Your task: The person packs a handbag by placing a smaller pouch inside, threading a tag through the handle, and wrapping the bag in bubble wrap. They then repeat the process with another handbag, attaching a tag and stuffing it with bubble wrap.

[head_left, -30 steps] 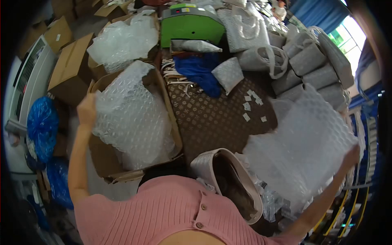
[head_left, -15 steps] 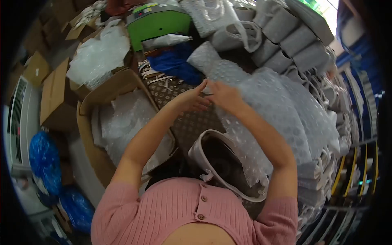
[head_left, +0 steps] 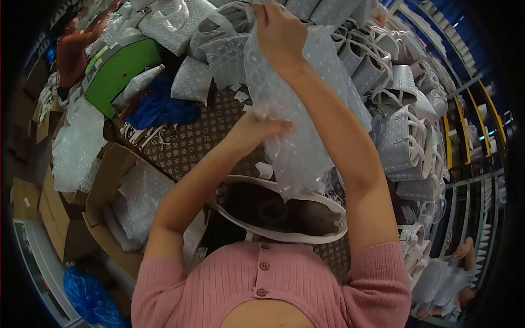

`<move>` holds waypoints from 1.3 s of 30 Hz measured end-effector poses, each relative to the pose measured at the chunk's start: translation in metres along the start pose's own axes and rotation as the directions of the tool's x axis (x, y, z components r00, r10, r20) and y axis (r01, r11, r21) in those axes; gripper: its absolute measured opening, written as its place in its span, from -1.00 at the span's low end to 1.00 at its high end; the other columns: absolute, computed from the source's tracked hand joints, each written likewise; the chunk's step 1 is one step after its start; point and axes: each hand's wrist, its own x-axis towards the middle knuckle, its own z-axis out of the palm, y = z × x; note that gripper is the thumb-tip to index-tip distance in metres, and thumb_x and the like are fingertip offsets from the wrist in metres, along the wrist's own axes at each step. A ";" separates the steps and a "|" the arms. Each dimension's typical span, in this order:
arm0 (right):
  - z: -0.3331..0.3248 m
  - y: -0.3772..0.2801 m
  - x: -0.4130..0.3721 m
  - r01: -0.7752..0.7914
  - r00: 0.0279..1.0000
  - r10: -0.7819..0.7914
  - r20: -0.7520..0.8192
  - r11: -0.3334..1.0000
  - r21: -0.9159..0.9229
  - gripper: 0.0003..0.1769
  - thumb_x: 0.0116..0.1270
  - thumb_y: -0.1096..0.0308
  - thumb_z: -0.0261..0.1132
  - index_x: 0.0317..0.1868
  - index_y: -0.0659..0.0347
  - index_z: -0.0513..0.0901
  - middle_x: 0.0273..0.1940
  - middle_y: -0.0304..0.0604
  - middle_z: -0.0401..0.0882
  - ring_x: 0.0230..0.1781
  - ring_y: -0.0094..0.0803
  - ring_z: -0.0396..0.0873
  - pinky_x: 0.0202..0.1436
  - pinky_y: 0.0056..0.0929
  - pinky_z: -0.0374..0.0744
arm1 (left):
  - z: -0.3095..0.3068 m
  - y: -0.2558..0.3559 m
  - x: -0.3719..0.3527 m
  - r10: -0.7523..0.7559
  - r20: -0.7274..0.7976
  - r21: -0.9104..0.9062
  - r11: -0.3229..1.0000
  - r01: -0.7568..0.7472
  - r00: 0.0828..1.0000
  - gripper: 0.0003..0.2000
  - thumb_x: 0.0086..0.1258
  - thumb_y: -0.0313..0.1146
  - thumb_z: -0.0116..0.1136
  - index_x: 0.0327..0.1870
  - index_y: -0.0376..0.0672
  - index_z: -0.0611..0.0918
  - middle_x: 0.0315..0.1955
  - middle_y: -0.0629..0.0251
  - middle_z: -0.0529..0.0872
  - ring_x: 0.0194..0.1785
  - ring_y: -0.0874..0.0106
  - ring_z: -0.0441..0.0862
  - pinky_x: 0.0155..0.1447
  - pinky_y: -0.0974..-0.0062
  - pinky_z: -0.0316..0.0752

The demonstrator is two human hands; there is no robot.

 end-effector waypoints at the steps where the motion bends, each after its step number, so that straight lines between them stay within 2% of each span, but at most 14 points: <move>1: -0.008 0.011 0.000 0.045 0.999 -0.045 -0.003 0.998 -0.044 -0.72 0.23 0.09 0.16 -0.23 0.13 0.54 -0.29 -0.09 0.54 -0.31 -0.10 0.53 -0.31 -0.19 0.47 | -0.014 -0.001 0.007 0.012 -0.125 -0.059 0.998 -0.020 0.992 -0.53 0.23 -0.30 0.16 0.13 -0.28 0.35 -0.20 0.21 0.61 -0.17 0.40 0.58 -0.13 0.49 0.48; 6: -0.040 0.072 -0.030 0.300 0.924 -0.234 0.302 0.934 -0.192 -0.44 0.22 -0.10 0.11 0.13 0.02 0.41 0.14 0.01 0.30 0.15 0.06 0.23 0.10 0.07 0.23 | -0.171 -0.013 -0.030 -0.039 -0.721 0.169 0.958 0.230 0.692 -0.73 0.15 -0.35 0.13 -0.15 -0.26 0.58 -0.47 0.26 0.63 -0.43 0.44 0.60 -0.31 0.50 0.53; 11: -0.016 0.091 -0.199 0.168 0.148 -0.121 0.982 0.981 0.095 -0.29 0.24 -0.22 0.00 0.35 -0.17 0.13 0.39 0.08 -0.13 0.38 0.17 -0.17 0.30 0.17 0.02 | -0.254 -0.024 -0.102 -0.082 -0.765 0.524 0.499 0.690 0.639 -0.71 0.03 -0.38 0.09 -0.19 -0.27 0.60 -0.42 0.14 0.65 -0.39 0.34 0.62 -0.29 0.35 0.46; 16: 0.017 0.029 -0.249 -0.095 -0.169 -0.211 0.963 0.976 0.197 -0.28 0.27 -0.17 0.00 0.37 -0.13 0.07 0.38 0.12 -0.14 0.38 0.16 -0.15 0.29 0.16 0.07 | -0.194 0.006 -0.064 0.361 -0.610 0.792 0.325 0.517 0.706 -0.60 0.03 -0.39 0.08 -0.04 -0.30 0.51 -0.31 -0.11 0.62 -0.24 0.03 0.59 -0.17 0.30 0.47; 19: 0.032 0.033 -0.259 -0.085 -0.079 -0.261 0.962 0.963 0.254 -0.29 0.29 -0.10 0.01 0.36 0.00 0.08 0.37 0.14 -0.11 0.34 0.13 0.01 0.29 0.03 0.16 | -0.123 -0.020 -0.012 0.054 -0.366 0.876 0.358 0.324 0.929 -0.32 0.07 -0.39 0.03 0.31 -0.15 0.15 -0.28 -0.21 0.58 -0.24 -0.02 0.58 -0.18 0.21 0.47; 22: 0.018 0.057 -0.238 -0.221 0.132 -0.190 0.973 0.951 0.216 -0.41 0.23 0.06 0.14 0.20 0.18 0.31 0.19 0.12 0.25 0.23 0.06 0.21 0.23 -0.08 0.24 | -0.097 -0.112 0.030 -0.545 -0.330 0.636 0.474 0.608 0.771 -0.18 0.10 -0.33 0.08 0.39 -0.12 -0.07 0.03 -0.20 0.45 -0.13 0.00 0.55 -0.11 0.28 0.49; 25: -0.036 0.104 -0.191 0.106 0.692 -0.173 0.701 0.985 0.138 -0.63 0.10 0.28 0.30 -0.11 0.31 0.54 -0.09 0.07 0.50 0.00 0.03 0.40 0.09 -0.11 0.33 | -0.137 -0.232 0.022 -0.186 -0.310 0.700 0.618 0.357 0.932 -0.22 0.12 -0.26 0.17 0.37 -0.11 0.04 0.11 -0.13 0.39 -0.17 0.08 0.56 -0.13 0.38 0.51; 27: -0.078 0.142 -0.175 0.202 0.775 -0.009 0.632 0.951 -0.234 -0.55 0.11 0.25 0.30 -0.06 0.37 0.50 -0.07 0.13 0.48 0.03 0.05 0.39 0.10 -0.10 0.32 | -0.133 -0.192 0.001 -0.020 -0.495 -0.003 1.000 0.021 0.869 -0.32 0.12 -0.12 0.24 0.25 -0.20 0.30 0.06 -0.03 0.43 -0.18 0.17 0.57 -0.13 0.46 0.51; 28: -0.095 0.169 -0.177 -0.072 0.638 0.267 0.722 0.954 -0.289 -0.41 0.10 0.17 0.30 0.05 0.42 0.42 0.00 0.19 0.43 0.05 0.09 0.36 0.12 -0.11 0.31 | -0.141 -0.190 -0.017 -0.028 -0.566 -0.016 1.000 0.024 0.824 -0.32 0.12 -0.12 0.24 0.25 -0.20 0.30 0.06 -0.03 0.43 -0.18 0.17 0.57 -0.13 0.46 0.51; 30: -0.118 0.248 -0.242 -0.165 0.452 0.522 0.723 0.846 -0.508 -0.15 0.16 -0.07 0.23 0.22 0.48 0.24 0.07 0.15 0.40 0.17 -0.05 0.33 0.16 -0.20 0.31 | -0.157 -0.189 -0.046 0.460 -0.872 0.490 0.810 0.322 0.168 -0.46 0.16 -0.03 0.19 0.06 -0.27 0.50 0.00 0.09 0.48 -0.19 0.31 0.57 -0.17 0.43 0.53; 31: -0.119 0.253 -0.256 -0.355 0.311 0.597 0.739 0.795 -0.493 -0.17 0.14 -0.08 0.25 0.18 0.48 0.30 0.02 0.14 0.44 0.11 -0.07 0.37 0.11 -0.19 0.34 | -0.163 -0.195 -0.054 0.462 -0.879 0.474 0.814 0.335 0.120 -0.46 0.16 -0.03 0.19 0.06 -0.27 0.50 0.00 0.09 0.48 -0.19 0.31 0.57 -0.17 0.43 0.53; 33: -0.120 0.260 -0.266 -0.507 0.162 0.618 0.769 0.721 -0.473 -0.20 0.12 -0.08 0.26 0.13 0.48 0.36 -0.02 0.12 0.48 0.05 -0.09 0.42 0.06 -0.18 0.37 | -0.171 -0.212 -0.058 -0.164 -0.888 0.207 0.691 0.693 0.429 -0.44 0.17 0.07 0.15 -0.02 -0.28 0.55 -0.01 0.16 0.47 -0.14 0.34 0.54 -0.09 0.39 0.51; 35: -0.115 0.265 -0.271 -0.840 0.009 0.644 0.765 0.421 -0.344 -0.31 0.11 -0.06 0.27 -0.04 0.48 0.49 -0.17 0.04 0.55 -0.14 -0.17 0.50 -0.09 -0.23 0.41 | -0.162 -0.208 -0.054 -0.583 -0.511 -0.381 0.812 0.441 0.632 -0.37 0.15 0.15 0.14 0.04 -0.26 0.52 0.07 0.11 0.43 0.01 0.26 0.48 0.06 0.27 0.43; 39: -0.100 0.212 -0.210 -0.687 0.054 0.636 0.770 0.583 -0.433 -0.42 0.10 0.25 0.32 0.01 0.52 0.40 -0.05 -0.05 0.51 -0.09 -0.37 0.45 -0.01 -0.38 0.41 | -0.130 -0.177 -0.046 -0.458 -0.555 -0.329 0.887 0.323 0.694 -0.22 0.07 0.23 0.16 0.17 -0.24 0.40 0.15 0.04 0.36 0.20 0.18 0.32 0.21 0.20 0.27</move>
